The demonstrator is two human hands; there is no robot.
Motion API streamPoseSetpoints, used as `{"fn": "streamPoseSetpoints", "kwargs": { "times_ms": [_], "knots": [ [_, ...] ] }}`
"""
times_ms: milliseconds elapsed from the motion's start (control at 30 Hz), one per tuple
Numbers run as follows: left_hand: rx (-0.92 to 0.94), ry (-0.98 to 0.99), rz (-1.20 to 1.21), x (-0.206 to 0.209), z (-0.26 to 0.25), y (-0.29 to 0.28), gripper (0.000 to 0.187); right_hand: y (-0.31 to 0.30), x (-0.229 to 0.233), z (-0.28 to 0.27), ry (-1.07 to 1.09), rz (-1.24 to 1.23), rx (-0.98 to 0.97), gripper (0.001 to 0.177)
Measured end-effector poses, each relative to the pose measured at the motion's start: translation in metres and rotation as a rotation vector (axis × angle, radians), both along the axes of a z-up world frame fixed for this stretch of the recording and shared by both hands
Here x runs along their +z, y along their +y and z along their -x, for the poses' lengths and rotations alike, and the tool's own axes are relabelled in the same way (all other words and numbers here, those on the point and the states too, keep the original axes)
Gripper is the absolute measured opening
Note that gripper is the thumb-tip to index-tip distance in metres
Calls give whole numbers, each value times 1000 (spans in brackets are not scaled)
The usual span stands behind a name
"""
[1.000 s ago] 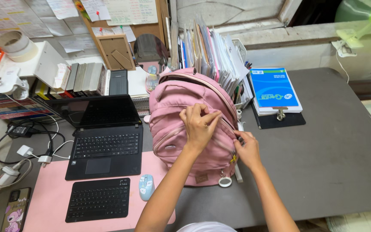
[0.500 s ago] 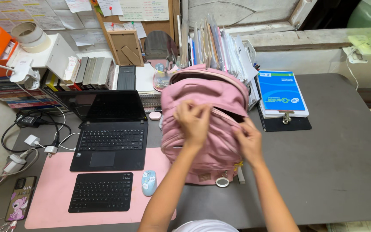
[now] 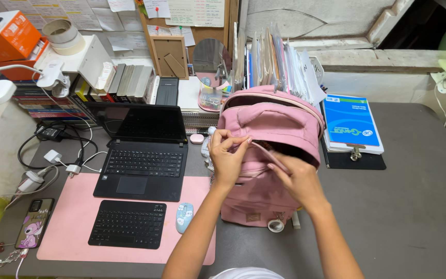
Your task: The person carries a pink backpack to a desk, opens its compartments, and takes out a floral pouch, a pencil case, a black sleeve, and a mouse, arranging them on the desk. They then open the pouches and handle the laptop while sorting the removed items.
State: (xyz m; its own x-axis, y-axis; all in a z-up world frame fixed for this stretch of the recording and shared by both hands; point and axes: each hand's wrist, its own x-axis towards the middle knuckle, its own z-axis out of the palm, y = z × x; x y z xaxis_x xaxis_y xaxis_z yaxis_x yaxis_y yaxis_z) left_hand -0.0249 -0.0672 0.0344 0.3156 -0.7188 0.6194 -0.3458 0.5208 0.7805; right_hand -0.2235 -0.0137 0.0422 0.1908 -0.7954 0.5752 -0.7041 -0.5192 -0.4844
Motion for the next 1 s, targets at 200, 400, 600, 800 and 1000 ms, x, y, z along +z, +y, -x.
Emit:
{"fn": "streamPoseSetpoints", "kwargs": {
  "times_ms": [200, 400, 600, 800, 1000],
  "knots": [
    [61, 171, -74, -20, -6, -9, 15, -6, -2, 8, -160, -169, 109, 21],
    [254, 328, -187, -116, -16, -37, 15, -5, -8, 59, -375, -86, -75, 17],
    [176, 445, -325, -202, -25, -43, 15, 16, 20, 61, -314, -182, -83, 18],
    [72, 449, -420, -225, -35, -27, 18, 44, 65, 32, 54, -710, -67, 46],
    [33, 667, -667, -254, -47, -31, 21, 50, 62, 17, 203, -658, 457, 27]
  ]
}}
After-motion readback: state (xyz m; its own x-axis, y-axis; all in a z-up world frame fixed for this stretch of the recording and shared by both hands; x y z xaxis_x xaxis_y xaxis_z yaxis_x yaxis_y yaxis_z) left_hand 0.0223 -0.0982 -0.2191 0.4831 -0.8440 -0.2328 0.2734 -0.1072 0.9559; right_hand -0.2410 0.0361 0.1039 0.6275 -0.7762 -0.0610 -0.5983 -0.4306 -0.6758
